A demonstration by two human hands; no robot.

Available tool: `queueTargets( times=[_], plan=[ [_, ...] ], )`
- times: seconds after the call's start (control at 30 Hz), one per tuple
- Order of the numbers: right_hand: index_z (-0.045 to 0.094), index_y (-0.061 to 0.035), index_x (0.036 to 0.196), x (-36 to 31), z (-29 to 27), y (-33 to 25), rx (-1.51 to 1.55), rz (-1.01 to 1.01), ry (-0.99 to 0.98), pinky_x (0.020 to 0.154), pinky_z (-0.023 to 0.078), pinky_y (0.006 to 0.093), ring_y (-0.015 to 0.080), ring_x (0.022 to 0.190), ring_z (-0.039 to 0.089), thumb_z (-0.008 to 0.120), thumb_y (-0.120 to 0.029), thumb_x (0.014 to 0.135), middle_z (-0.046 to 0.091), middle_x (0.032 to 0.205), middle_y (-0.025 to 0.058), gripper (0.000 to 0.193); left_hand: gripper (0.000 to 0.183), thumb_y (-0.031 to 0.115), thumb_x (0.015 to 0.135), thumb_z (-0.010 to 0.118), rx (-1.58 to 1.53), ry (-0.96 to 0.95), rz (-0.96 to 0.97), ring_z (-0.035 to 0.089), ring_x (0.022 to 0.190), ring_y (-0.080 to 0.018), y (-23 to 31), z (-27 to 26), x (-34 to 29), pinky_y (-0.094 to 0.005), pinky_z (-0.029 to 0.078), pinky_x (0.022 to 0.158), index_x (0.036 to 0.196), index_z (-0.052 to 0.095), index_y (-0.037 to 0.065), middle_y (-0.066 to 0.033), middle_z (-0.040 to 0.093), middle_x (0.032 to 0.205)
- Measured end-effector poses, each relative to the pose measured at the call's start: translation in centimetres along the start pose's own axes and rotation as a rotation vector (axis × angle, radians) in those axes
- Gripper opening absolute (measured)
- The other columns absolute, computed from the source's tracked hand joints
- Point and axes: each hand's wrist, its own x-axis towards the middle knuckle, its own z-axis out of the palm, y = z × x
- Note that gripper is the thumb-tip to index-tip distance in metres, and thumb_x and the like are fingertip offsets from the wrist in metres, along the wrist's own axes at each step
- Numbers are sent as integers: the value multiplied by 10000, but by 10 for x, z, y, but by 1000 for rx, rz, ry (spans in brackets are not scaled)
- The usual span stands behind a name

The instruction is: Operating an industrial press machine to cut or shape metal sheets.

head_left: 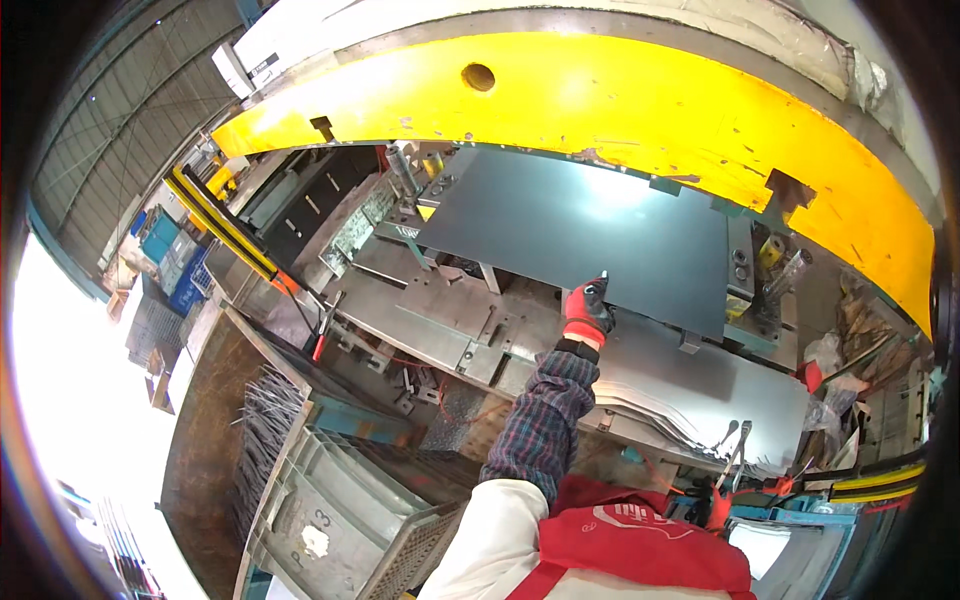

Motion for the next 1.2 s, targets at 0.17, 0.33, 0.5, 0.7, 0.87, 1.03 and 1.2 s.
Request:
queueTargets(
  times=[0.17,0.33,0.5,0.7,0.87,1.03,1.2],
  plan=[
    [476,73,997,-11,2,12,-54,6,5,572,429,307,227,607,525,580,-312,713,578,795,172,489,202,202,788,508,29,-137,-30,566,644,-186,8,0,-20,-309,479,620,879,550,26,-68,573,754],
    [507,40,964,-39,2,-53,87,-28,-110,501,401,281,182,543,500,556,-251,733,581,754,138,375,310,329,815,412,63,-242,-371,581,583,-240,37,2,-31,-303,494,526,955,519,74,-149,585,738],
    [538,8,932,-62,-4,-111,280,-126,-148,430,374,255,137,479,474,531,-190,753,584,713,104,267,307,316,814,424,272,-284,-162,583,573,-231,38,4,-42,-297,491,510,947,517,56,-142,584,718],
    [590,-35,867,-78,-7,-268,582,-190,-238,364,324,211,65,418,423,515,-146,771,588,676,57,165,316,340,793,449,113,-11,-172,575,541,-193,68,-10,-34,-283,472,460,914,533,60,-83,586,691],
    [539,-22,921,-13,46,-293,618,-366,-271,284,299,223,86,303,367,499,-182,790,562,583,62,211,293,348,763,485,78,138,179,543,461,-174,93,-50,23,-272,449,411,822,561,71,-56,570,642],
    [520,-16,826,-3,73,-319,728,-297,-335,277,329,239,130,299,420,488,-178,796,569,588,102,168,223,204,750,527,53,255,271,524,579,-140,97,-44,1,-279,426,525,793,573,-10,-36,554,688],
    [513,-18,808,-1,75,-329,753,-292,-323,290,340,248,127,314,428,502,-169,789,558,569,97,153,243,210,733,558,-4,289,321,507,593,-132,85,-48,18,-274,418,558,805,568,-21,-28,551,719]
  ],
)
